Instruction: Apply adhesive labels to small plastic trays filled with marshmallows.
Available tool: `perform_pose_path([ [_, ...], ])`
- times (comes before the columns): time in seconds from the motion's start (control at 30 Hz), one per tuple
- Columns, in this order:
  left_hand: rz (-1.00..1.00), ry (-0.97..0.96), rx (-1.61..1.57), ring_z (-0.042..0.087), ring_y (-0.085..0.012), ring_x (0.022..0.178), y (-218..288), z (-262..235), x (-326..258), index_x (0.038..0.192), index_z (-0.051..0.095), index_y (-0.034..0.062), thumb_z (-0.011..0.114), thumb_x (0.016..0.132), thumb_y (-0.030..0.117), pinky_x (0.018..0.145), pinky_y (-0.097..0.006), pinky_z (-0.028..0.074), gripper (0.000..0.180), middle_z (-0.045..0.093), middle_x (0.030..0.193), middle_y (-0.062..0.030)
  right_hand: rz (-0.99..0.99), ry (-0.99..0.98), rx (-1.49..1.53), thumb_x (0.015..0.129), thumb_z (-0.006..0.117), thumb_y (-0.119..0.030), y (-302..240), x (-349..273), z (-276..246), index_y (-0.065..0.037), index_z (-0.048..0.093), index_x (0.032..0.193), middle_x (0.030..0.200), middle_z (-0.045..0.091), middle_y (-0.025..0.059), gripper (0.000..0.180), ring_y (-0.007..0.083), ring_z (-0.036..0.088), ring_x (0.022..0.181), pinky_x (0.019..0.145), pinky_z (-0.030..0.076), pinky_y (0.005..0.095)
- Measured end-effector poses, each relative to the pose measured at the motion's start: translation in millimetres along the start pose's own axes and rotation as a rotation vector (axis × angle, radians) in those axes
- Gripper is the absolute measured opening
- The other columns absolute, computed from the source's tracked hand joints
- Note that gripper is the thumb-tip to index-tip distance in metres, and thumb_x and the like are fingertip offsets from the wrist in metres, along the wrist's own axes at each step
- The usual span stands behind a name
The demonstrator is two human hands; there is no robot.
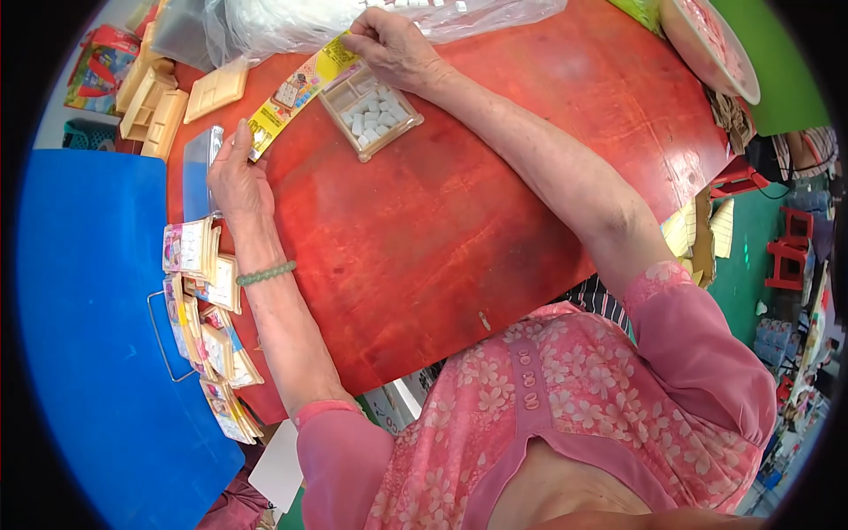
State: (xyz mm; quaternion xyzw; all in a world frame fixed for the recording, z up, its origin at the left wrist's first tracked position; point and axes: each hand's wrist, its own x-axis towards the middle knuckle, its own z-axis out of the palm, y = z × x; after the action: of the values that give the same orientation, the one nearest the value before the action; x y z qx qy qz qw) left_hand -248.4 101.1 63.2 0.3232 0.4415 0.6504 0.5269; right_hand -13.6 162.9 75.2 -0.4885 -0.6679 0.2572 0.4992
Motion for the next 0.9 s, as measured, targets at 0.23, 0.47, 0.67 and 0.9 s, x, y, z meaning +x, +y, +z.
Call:
perform_pose_path([
  [0.23,0.015,0.034,0.001,0.061,-0.0147,0.083,-0.2,-12.4,-4.0,0.094,0.063,-0.0029,0.067,0.085,0.018,0.077,-0.03,0.049,0.023,0.065,0.089,-0.0088,-0.048,-0.164,-0.21,0.083,0.061,-0.024,-2.7,3.3,12.2,-0.003,0.058,0.084,0.077,0.063,0.0167,0.021,0.0303,0.063,0.075,0.069,0.049,0.038],
  [0.47,-0.018,0.046,-0.001,0.061,-0.0152,0.084,0.1,-9.6,-6.8,0.097,0.061,-0.0042,0.066,0.086,0.017,0.077,-0.031,0.051,0.024,0.064,0.091,-0.0098,-0.236,-0.065,-0.287,0.082,0.061,-0.019,7.7,-7.1,16.3,-0.002,0.059,0.084,0.076,0.064,0.0163,0.017,0.0283,0.063,0.071,0.066,0.049,0.0369],
  [0.67,-0.038,-0.026,-0.056,0.061,-0.0179,0.086,7.8,-3.9,-12.0,0.098,0.06,-0.004,0.064,0.087,0.015,0.076,-0.032,0.053,0.022,0.063,0.093,-0.0107,-0.241,-0.071,-0.07,0.088,0.057,-0.014,3.2,-20.8,-1.7,0.002,0.051,0.083,0.074,0.055,0.0195,0.018,0.0305,0.056,0.07,0.063,0.045,0.0387],
  [0.9,-0.073,-0.072,-0.253,0.063,-0.0209,0.084,14.8,7.1,-10.7,0.101,0.056,-0.0016,0.062,0.088,0.011,0.075,-0.032,0.053,0.019,0.063,0.093,-0.0111,-0.222,-0.078,-0.018,0.087,0.058,-0.011,-4.7,-23.2,-6.6,0.001,0.051,0.083,0.074,0.055,0.0188,0.015,0.0296,0.055,0.069,0.061,0.045,0.0383],
])
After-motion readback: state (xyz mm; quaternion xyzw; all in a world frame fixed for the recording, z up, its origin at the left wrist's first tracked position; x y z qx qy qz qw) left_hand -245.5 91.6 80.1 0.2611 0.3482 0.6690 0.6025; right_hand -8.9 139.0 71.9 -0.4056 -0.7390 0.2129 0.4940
